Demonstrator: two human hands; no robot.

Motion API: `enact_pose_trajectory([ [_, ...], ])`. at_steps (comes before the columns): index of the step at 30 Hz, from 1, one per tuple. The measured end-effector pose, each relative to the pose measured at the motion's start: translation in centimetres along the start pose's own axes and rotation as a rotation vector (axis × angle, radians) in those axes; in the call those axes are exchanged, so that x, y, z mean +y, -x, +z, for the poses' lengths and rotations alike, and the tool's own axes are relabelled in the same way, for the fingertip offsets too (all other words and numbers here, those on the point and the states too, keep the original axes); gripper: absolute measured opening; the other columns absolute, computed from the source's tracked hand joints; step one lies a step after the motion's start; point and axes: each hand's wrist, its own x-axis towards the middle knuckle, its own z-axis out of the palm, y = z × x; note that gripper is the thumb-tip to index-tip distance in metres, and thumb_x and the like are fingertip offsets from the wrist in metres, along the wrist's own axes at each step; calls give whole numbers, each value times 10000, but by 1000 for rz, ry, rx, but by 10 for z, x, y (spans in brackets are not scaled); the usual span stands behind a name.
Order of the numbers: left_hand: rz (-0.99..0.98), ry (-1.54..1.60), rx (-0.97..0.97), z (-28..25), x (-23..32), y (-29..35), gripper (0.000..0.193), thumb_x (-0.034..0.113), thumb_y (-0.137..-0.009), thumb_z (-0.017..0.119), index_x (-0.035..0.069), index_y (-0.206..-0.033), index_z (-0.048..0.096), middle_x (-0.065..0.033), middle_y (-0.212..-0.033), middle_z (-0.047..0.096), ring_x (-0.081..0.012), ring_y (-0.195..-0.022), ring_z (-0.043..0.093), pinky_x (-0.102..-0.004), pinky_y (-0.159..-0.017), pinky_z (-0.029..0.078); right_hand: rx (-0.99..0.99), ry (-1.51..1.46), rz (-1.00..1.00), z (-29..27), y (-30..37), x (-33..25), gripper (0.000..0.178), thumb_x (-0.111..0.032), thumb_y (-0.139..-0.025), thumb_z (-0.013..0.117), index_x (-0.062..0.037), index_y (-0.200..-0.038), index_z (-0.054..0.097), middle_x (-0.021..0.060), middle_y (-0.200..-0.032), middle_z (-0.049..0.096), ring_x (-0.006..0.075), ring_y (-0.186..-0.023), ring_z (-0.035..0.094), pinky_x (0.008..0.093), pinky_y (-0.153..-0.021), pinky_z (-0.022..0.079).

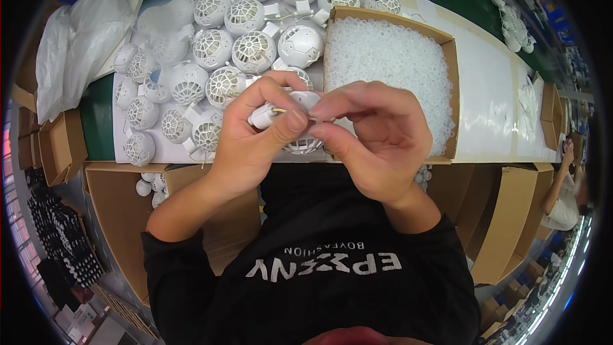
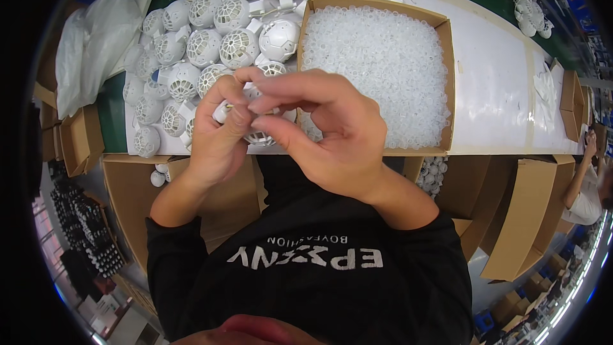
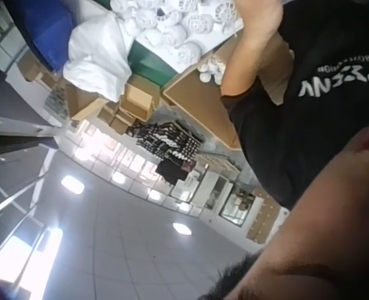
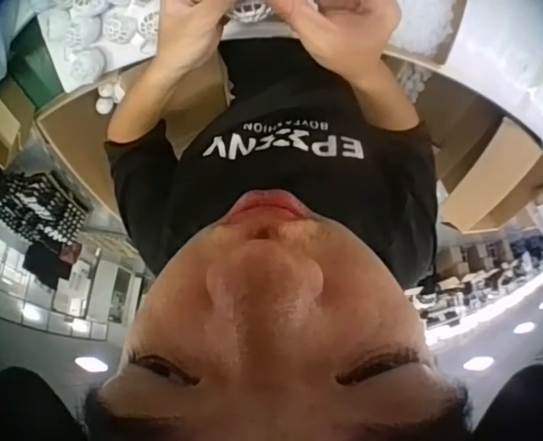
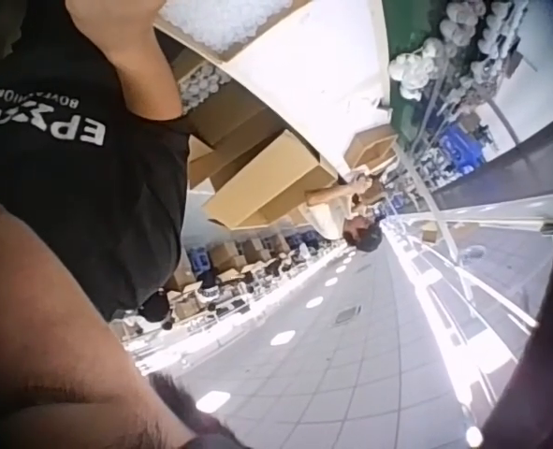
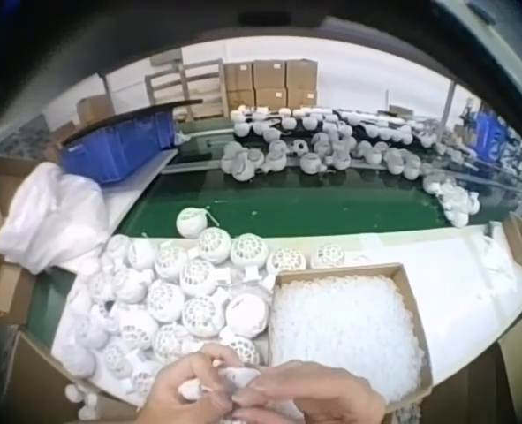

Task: Assembling plastic spherical covers with white connectors at a factory workbench.

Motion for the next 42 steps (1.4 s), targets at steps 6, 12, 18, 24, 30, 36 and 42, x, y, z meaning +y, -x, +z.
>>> enact_pose_trajectory([
  [6, 273, -210, -50, 14, 1, 2, 284, 244, -954, 662, 20, -1107, 577, -132, -1229, 520, -231, -1046, 580, -340, -925, 470, -131, 137, -66, -7, -7, -10, 513, 203, -780, 691, 60, -1227, 482, 227, -975, 668, 294, -929, 682, 380, -832, 573],
  [12, 403, -765, -244, 3, 16, -6, 534, 347, -953, 613, -19, -1329, 518, -188, -1198, 549, -323, -1035, 593, -384, -934, 470, -70, 85, 16, -9, -5, -12, 493, 184, -784, 702, 71, -1215, 491, 227, -926, 700, 289, -910, 696, 381, -819, 576],
  [18, 247, -770, -340, 4, 28, -4, 626, 423, -991, 530, -42, -1405, 466, -203, -1126, 606, -315, -1057, 610, -370, -947, 466, -131, -23, 70, -14, -1, -11, 525, 170, -783, 713, 88, -1251, 490, 222, -894, 714, 274, -863, 710, 367, -789, 582],
  [24, -178, -260, -360, 8, 22, 11, 612, 421, -1036, 456, -66, -1407, 434, -189, -1147, 625, -275, -1094, 608, -336, -978, 451, -253, 241, -33, -24, -16, -22, 481, 149, -738, 754, 91, -1187, 590, 194, -862, 725, 257, -781, 721, 343, -717, 591],
  [30, -469, -68, -393, 16, 27, 9, 573, 369, -1052, 444, -69, -1418, 397, -203, -1199, 618, -281, -1149, 597, -332, -1007, 437, -264, 391, -135, -21, -15, -27, 447, 113, -681, 788, 66, -1113, 681, 174, -854, 736, 235, -742, 724, 308, -674, 590],
  [36, -19, -700, -319, 16, 19, 10, 537, 291, -1018, 509, -64, -1411, 419, -174, -1148, 628, -265, -1078, 616, -338, -971, 456, -214, 378, 98, -23, -11, -30, 475, 87, -693, 783, 54, -1154, 674, 162, -868, 742, 205, -740, 710, 313, -722, 576],
  [42, -51, -825, -259, -17, 70, 42, 649, 280, -925, 620, -29, -1459, 420, -135, -1040, 637, -241, -955, 628, -350, -913, 472, -155, 353, 8, -35, -9, -24, 495, 68, -696, 783, 34, -1174, 659, 118, -916, 743, 187, -767, 675, 316, -753, 529],
])
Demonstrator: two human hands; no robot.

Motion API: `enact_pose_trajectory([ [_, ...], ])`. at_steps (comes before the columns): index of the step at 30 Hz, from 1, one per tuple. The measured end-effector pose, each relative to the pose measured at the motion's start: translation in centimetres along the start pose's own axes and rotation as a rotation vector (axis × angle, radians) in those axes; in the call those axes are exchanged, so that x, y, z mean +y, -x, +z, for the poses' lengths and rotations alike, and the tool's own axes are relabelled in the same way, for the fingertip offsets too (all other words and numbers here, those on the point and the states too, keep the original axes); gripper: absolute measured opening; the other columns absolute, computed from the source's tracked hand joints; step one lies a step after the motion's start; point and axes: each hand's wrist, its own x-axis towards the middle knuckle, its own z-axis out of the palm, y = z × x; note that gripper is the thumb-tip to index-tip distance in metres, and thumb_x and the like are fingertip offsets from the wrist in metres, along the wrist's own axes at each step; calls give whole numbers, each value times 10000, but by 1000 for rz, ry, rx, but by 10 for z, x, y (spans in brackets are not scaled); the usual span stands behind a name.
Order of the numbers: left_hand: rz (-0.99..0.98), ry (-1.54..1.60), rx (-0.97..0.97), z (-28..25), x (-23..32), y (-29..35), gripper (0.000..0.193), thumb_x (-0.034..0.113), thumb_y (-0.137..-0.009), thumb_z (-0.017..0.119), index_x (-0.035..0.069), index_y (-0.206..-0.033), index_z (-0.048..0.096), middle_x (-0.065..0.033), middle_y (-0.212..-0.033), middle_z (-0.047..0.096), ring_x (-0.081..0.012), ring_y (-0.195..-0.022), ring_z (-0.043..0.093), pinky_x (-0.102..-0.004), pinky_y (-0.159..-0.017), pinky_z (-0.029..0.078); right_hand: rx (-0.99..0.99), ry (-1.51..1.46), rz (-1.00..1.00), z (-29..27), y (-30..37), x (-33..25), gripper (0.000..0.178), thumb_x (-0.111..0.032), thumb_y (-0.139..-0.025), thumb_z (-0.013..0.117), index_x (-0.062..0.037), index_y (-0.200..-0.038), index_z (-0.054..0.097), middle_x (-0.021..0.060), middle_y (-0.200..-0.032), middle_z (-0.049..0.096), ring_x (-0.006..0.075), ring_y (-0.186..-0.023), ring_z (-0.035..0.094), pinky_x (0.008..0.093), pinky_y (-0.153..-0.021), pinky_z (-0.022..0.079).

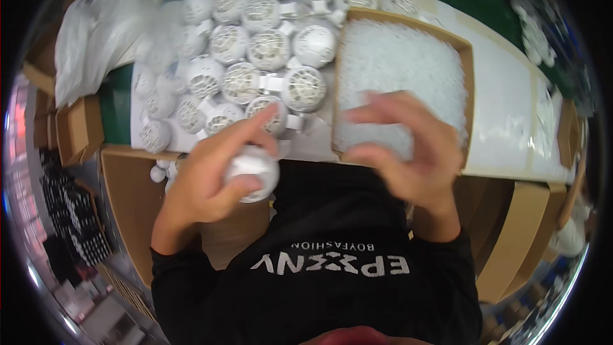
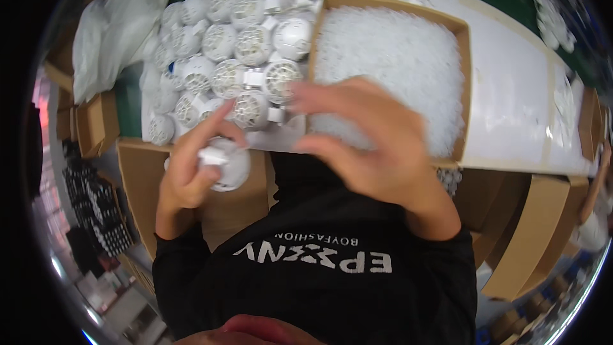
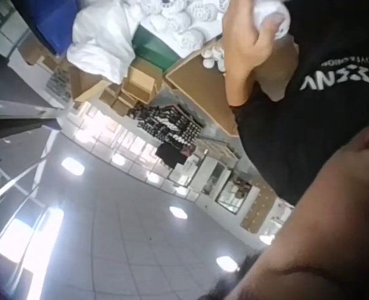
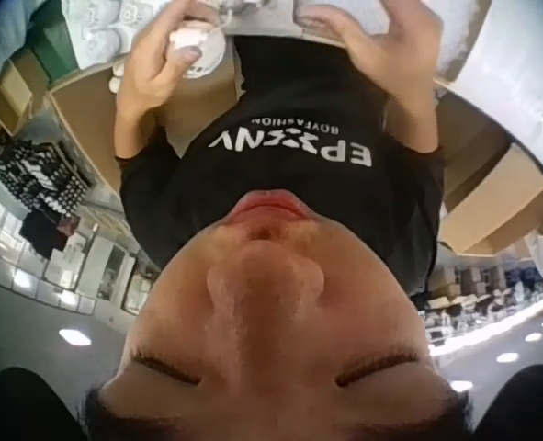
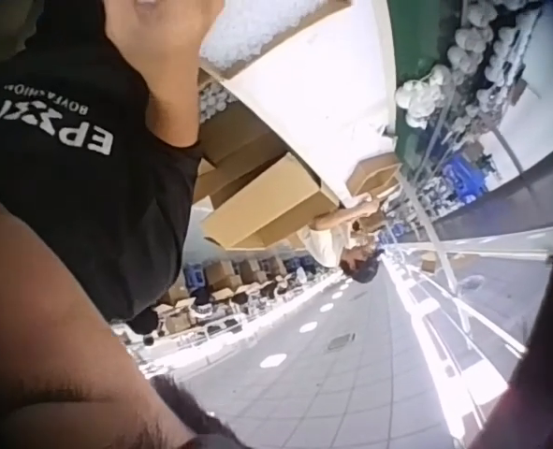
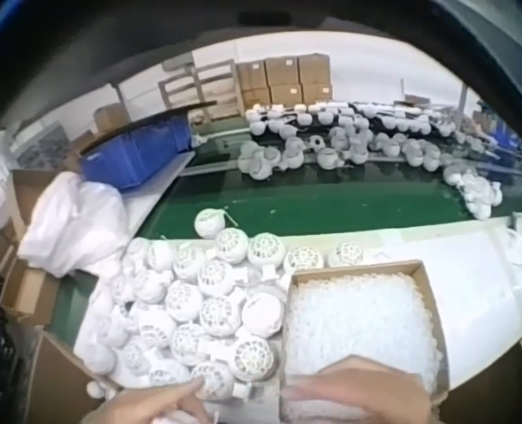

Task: Assembling plastic spherical covers with white connectors at a factory workbench.

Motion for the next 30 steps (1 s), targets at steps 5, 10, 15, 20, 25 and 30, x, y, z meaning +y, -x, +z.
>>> enact_pose_trajectory([
  [5, -522, -251, 256, -66, -2, 94, 719, 414, -913, 618, 40, -1490, 408, -149, -1078, 642, -232, -978, 613, -352, -911, 464, -205, 499, 311, -39, 20, 16, 446, 75, -740, 747, -35, -1164, 662, 82, -853, 661, 195, -702, 568, 311, -676, 482],
  [10, -732, -879, 518, -83, -42, 150, 642, 303, -899, 686, 148, -1477, 454, -168, -1163, 641, -261, -1027, 621, -350, -915, 472, -258, 496, 282, -37, 22, 24, 443, 95, -745, 731, -44, -1161, 663, 94, -842, 646, 188, -719, 583, 289, -667, 483],
  [15, -677, -567, 726, -80, -81, 107, 595, 264, -886, 710, 95, -1417, 500, -158, -1219, 630, -265, -1111, 611, -362, -943, 469, -135, 439, 204, -37, 25, 25, 391, 116, -788, 710, -1, -1157, 655, 102, -862, 660, 169, -776, 620, 270, -693, 505],
  [20, -594, -738, 706, -84, -109, 101, 543, 229, -912, 680, 43, -1379, 476, -128, -1285, 592, -284, -1097, 618, -383, -893, 510, -11, 305, 225, -41, 32, 25, 376, 136, -816, 695, 32, -1173, 639, 113, -915, 663, 161, -855, 636, 265, -735, 524],
  [25, -345, -16, 1169, -84, -100, 105, 578, 273, -933, 640, 56, -1412, 402, -96, -1285, 565, -317, -1076, 620, -404, -820, 550, 65, 214, 216, -41, 33, 25, 415, 153, -766, 720, 21, -1154, 653, 113, -854, 656, 163, -767, 630, 260, -696, 516],
  [30, -41, 751, 839, -52, -52, 49, 626, 329, -957, 555, 37, -1460, 323, -78, -1161, 559, -372, -1021, 621, -432, -673, 590, 22, 159, 136, -47, 36, 25, 469, 176, -782, 698, 41, -1218, 592, 126, -958, 635, 183, -863, 632, 297, -776, 550],
])
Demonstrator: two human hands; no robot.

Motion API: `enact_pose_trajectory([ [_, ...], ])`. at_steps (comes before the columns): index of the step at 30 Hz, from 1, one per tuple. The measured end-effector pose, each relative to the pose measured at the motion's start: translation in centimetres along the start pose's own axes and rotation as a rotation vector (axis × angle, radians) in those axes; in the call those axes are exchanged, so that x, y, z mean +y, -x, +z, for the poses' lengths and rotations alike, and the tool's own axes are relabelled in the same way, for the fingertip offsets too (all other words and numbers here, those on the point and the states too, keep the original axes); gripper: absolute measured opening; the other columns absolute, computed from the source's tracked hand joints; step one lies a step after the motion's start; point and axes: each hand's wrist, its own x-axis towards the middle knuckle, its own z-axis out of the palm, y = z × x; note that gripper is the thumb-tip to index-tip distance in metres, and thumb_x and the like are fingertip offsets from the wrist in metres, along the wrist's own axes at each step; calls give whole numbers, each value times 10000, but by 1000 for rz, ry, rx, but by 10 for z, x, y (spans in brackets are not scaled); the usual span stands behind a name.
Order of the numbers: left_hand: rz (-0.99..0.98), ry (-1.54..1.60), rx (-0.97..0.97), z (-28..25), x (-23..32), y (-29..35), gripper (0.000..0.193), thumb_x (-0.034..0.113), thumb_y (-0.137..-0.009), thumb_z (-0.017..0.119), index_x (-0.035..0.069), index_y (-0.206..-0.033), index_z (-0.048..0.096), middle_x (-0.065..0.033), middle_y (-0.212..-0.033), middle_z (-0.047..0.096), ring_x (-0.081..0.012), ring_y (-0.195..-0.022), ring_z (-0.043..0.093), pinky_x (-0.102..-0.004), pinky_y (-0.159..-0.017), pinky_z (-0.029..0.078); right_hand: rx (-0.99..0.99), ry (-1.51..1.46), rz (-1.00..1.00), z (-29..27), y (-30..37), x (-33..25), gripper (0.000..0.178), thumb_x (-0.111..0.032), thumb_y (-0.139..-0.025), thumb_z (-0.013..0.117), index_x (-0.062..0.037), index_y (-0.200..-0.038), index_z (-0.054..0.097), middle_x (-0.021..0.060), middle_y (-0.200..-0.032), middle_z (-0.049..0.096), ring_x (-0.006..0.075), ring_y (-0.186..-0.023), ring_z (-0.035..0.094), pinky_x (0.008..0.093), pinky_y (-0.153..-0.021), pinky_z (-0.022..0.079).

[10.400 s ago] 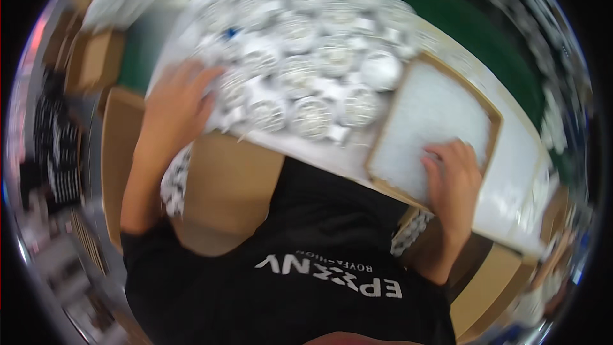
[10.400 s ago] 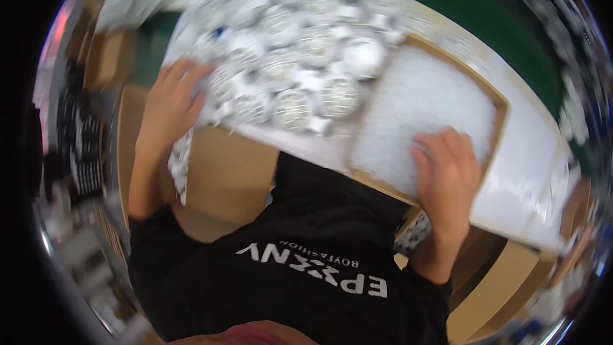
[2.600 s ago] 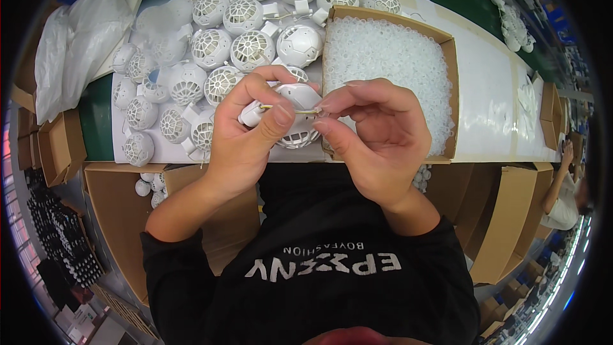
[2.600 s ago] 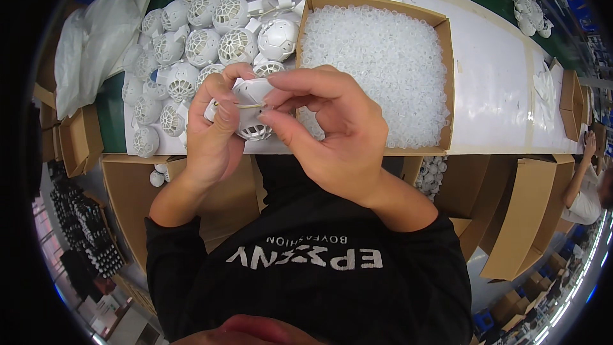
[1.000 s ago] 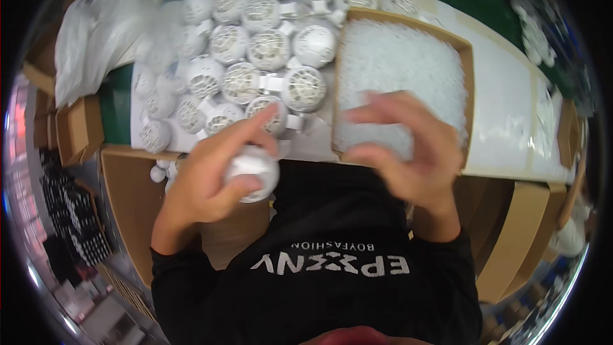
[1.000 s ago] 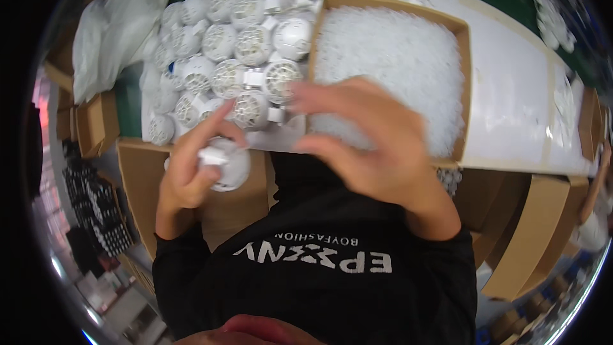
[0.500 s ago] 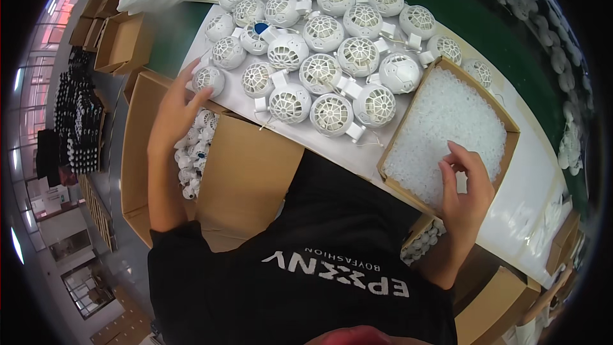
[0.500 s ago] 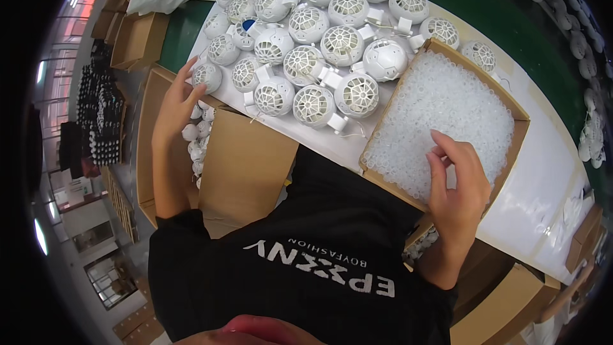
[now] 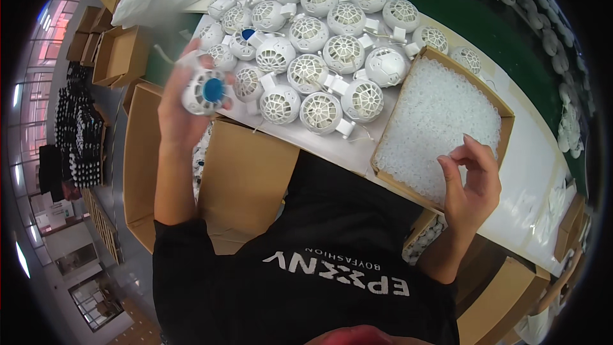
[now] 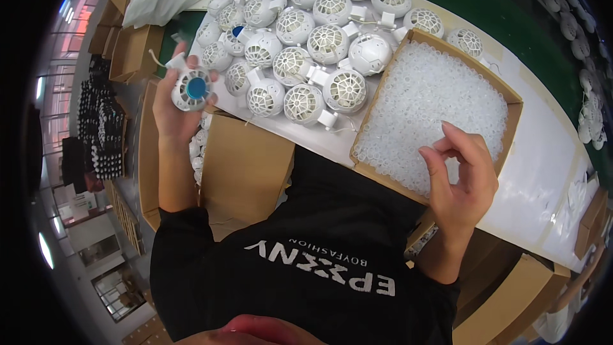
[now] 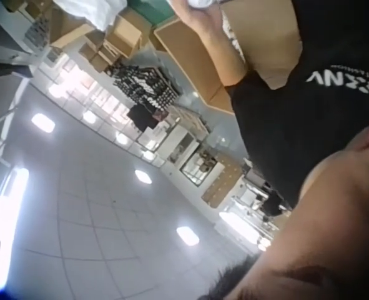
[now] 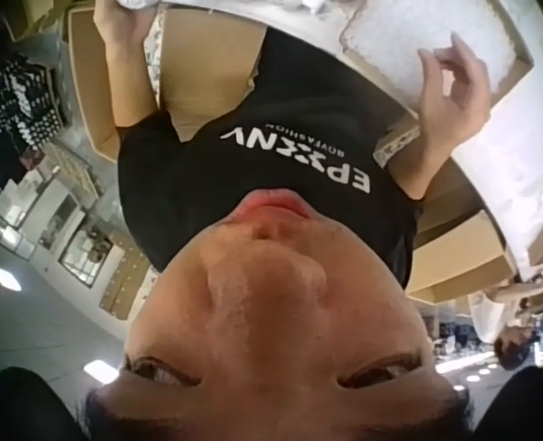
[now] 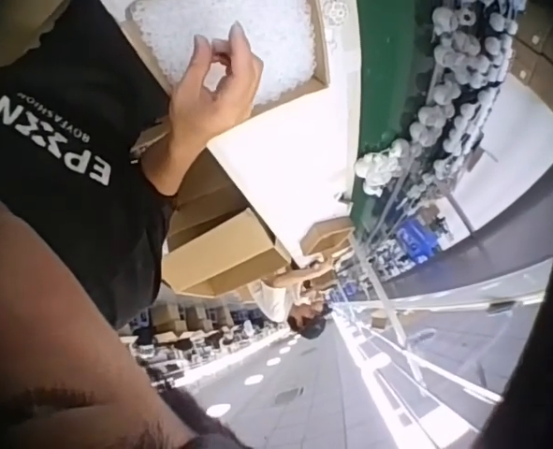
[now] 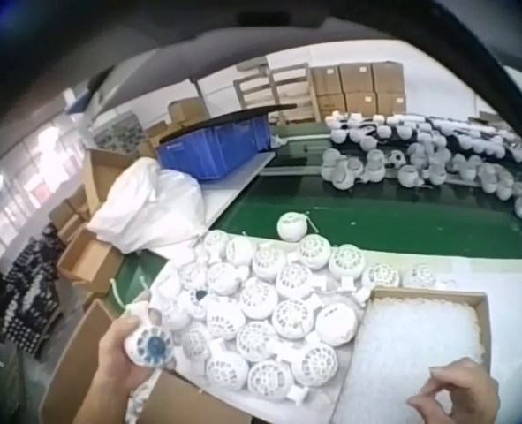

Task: Assembling plastic spherical covers with white connectors at a factory workbench.

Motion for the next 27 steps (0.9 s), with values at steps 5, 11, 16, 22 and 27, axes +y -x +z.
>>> enact_pose_trajectory([
  [5, -242, 481, -609, 72, -32, 0, 641, 364, -980, 491, -7, -1468, 303, -96, -1069, 548, -408, -938, 620, -432, -547, 579, 3, -274, 5, 12, -3, -12, 474, 205, -771, 677, 52, -1206, 568, 155, -965, 611, 212, -880, 633, 326, -779, 565],
  [11, -715, 848, -1030, 120, -58, 9, 531, 379, -991, 464, 17, -1377, 415, -126, -1060, 555, -409, -874, 617, -426, -547, 582, 20, -628, 44, 28, -13, -24, 428, 224, -775, 653, 74, -1163, 550, 187, -977, 611, 242, -901, 657, 354, -807, 590],
  [16, -925, 1131, -1179, 130, -72, 5, 415, 359, -981, 504, 56, -1266, 501, -138, -1038, 580, -403, -830, 619, -409, -588, 595, 19, -939, 230, 43, -9, -29, 393, 202, -809, 653, 78, -1165, 542, 192, -1011, 633, 240, -929, 679, 355, -845, 597],
  [22, -886, 1259, -1211, 125, -76, 4, 355, 340, -956, 563, 76, -1193, 544, -132, -1029, 596, -395, -823, 626, -388, -620, 599, 50, -1102, 335, 72, -13, -34, 457, 182, -826, 660, 53, -1235, 502, 183, -1020, 648, 220, -964, 670, 341, -860, 589],
  [27, -878, 1249, -1201, 120, -72, 5, 334, 339, -950, 571, 71, -1149, 559, -128, -1026, 599, -388, -825, 630, -378, -596, 593, 6, -1220, 283, 96, -20, -30, 534, 169, -822, 678, 27, -1289, 463, 173, -1027, 653, 216, -990, 660, 331, -873, 574],
])
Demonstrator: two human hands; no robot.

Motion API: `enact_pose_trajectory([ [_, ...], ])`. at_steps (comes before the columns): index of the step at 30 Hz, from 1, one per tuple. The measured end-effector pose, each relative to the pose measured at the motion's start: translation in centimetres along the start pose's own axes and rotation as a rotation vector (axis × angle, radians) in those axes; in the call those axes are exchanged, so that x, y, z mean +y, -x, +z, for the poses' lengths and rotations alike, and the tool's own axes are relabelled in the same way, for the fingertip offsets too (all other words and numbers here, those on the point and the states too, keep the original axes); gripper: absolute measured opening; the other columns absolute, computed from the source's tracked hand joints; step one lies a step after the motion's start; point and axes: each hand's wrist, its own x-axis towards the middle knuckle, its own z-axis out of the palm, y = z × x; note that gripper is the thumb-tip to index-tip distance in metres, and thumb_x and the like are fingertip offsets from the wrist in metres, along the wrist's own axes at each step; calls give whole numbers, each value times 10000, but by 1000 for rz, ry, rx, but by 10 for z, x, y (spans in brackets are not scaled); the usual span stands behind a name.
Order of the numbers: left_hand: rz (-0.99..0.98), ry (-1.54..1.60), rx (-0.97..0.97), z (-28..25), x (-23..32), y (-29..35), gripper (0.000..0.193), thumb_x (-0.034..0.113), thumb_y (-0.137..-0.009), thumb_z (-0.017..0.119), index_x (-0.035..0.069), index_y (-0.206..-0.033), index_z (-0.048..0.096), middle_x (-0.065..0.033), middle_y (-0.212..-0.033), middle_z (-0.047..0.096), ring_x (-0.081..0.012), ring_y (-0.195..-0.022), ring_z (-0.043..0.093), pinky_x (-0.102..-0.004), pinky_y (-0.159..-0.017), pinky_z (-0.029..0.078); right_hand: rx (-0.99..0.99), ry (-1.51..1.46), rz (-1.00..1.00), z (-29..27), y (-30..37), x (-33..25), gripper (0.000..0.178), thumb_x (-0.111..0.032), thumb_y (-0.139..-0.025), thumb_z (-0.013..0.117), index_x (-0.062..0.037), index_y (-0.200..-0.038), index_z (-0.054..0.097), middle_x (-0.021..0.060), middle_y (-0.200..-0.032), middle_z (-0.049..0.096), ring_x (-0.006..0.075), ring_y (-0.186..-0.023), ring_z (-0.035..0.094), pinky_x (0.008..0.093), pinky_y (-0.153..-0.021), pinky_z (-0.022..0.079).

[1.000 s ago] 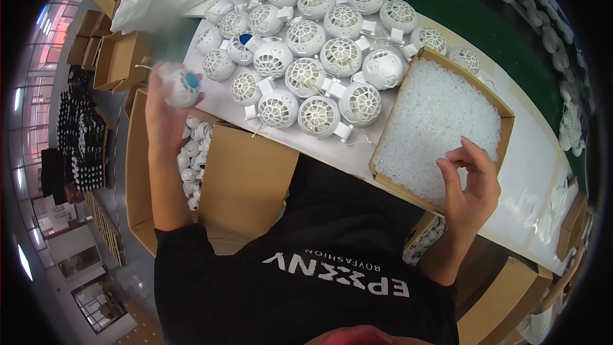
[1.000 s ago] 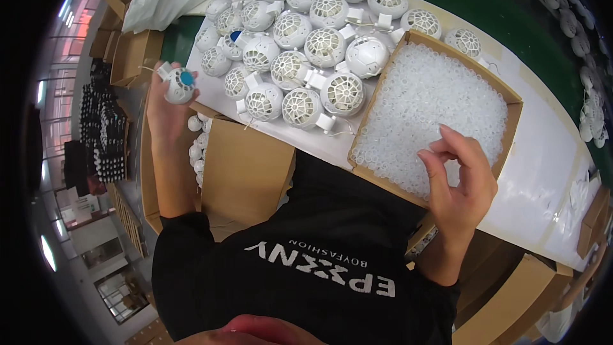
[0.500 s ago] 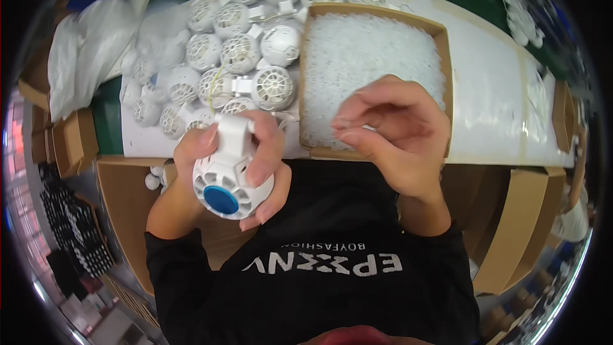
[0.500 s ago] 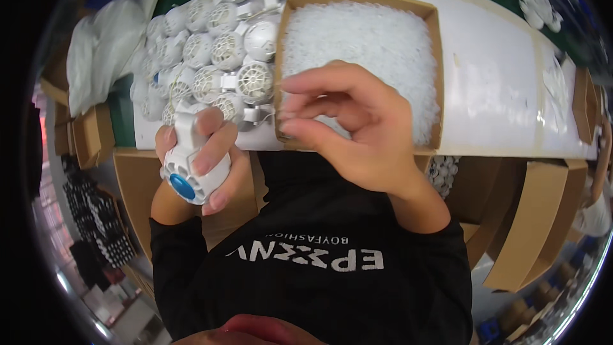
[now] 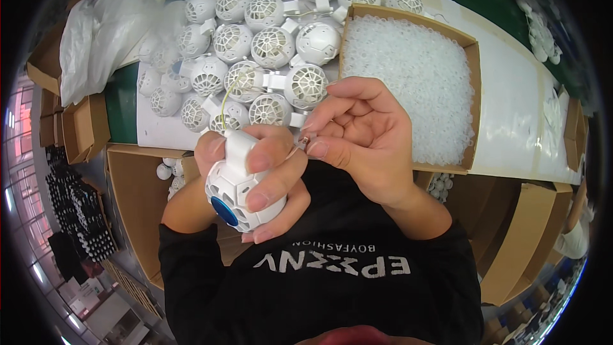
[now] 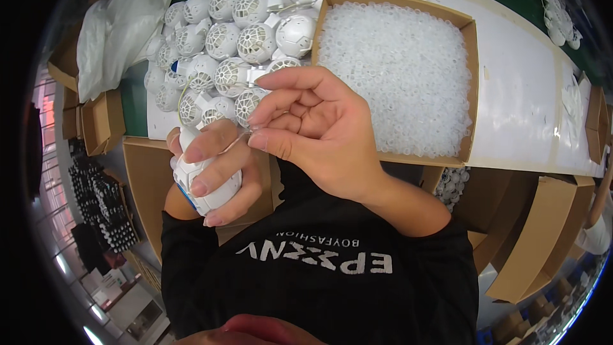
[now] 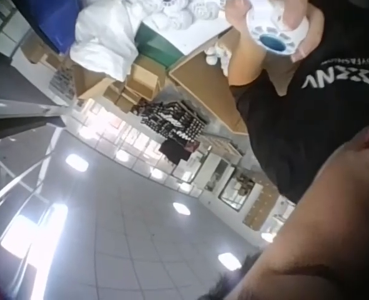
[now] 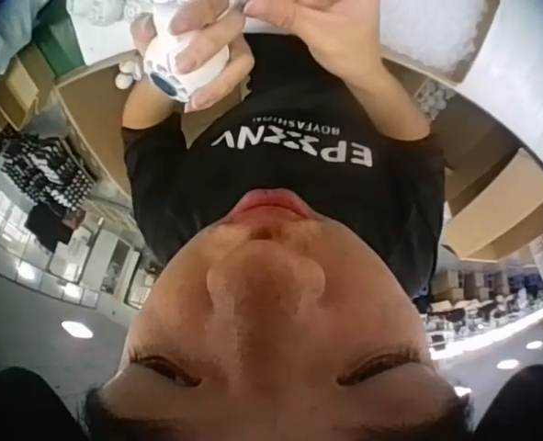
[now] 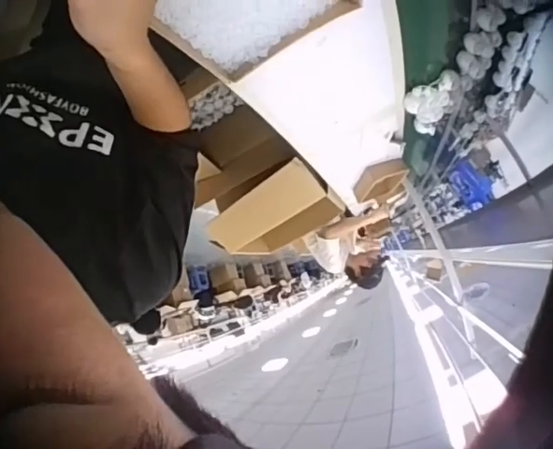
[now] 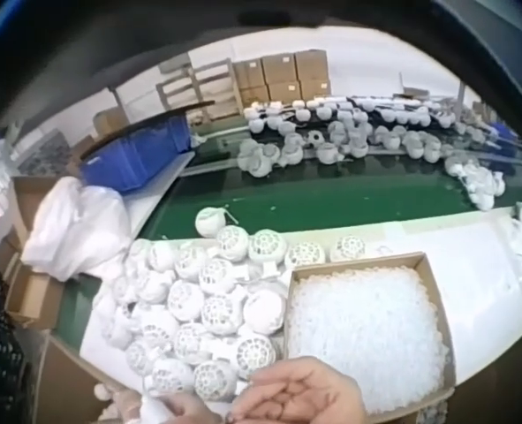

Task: Assembling plastic spherical covers with white connectors at a factory workbench.

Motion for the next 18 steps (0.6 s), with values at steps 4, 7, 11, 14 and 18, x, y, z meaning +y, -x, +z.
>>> enact_pose_trajectory([
  [4, 35, -42, -12, 3, 5, 4, 335, 335, -952, 562, 65, -1150, 551, -132, -1017, 600, -387, -816, 631, -376, -575, 587, -21, -52, 33, 2, -4, 10, 563, 161, -812, 695, 18, -1301, 456, 168, -1032, 654, 216, -991, 658, 326, -873, 565],
  [7, 45, -61, -11, 2, 8, 6, 348, 341, -953, 559, 60, -1159, 541, -135, -1010, 599, -386, -809, 632, -377, -565, 584, -8, -108, 47, 3, -6, 11, 570, 157, -805, 705, 15, -1299, 457, 166, -1029, 656, 218, -988, 658, 323, -872, 561],
  [11, 37, -96, 28, 0, 13, 9, 386, 353, -953, 569, 49, -1184, 513, -148, -1021, 585, -382, -803, 634, -382, -554, 583, 8, -133, 30, 5, -8, 6, 560, 152, -802, 711, 13, -1283, 462, 167, -1017, 658, 222, -989, 658, 322, -871, 559],
  [14, 38, -159, 99, 5, 13, 9, 416, 350, -949, 591, 39, -1203, 480, -168, -1067, 562, -376, -801, 634, -386, -550, 585, -4, -59, -13, 1, -7, -1, 536, 147, -805, 712, 15, -1264, 469, 171, -1005, 659, 227, -995, 657, 323, -871, 557],
  [18, 184, -659, 596, 21, 6, -5, 401, 309, -949, 613, 44, -1192, 435, -185, -1114, 510, -364, -854, 637, -398, -559, 593, -79, 489, -311, -8, -7, -13, 493, 147, -810, 707, 32, -1232, 478, 187, -991, 670, 234, -988, 661, 330, -866, 558],
])
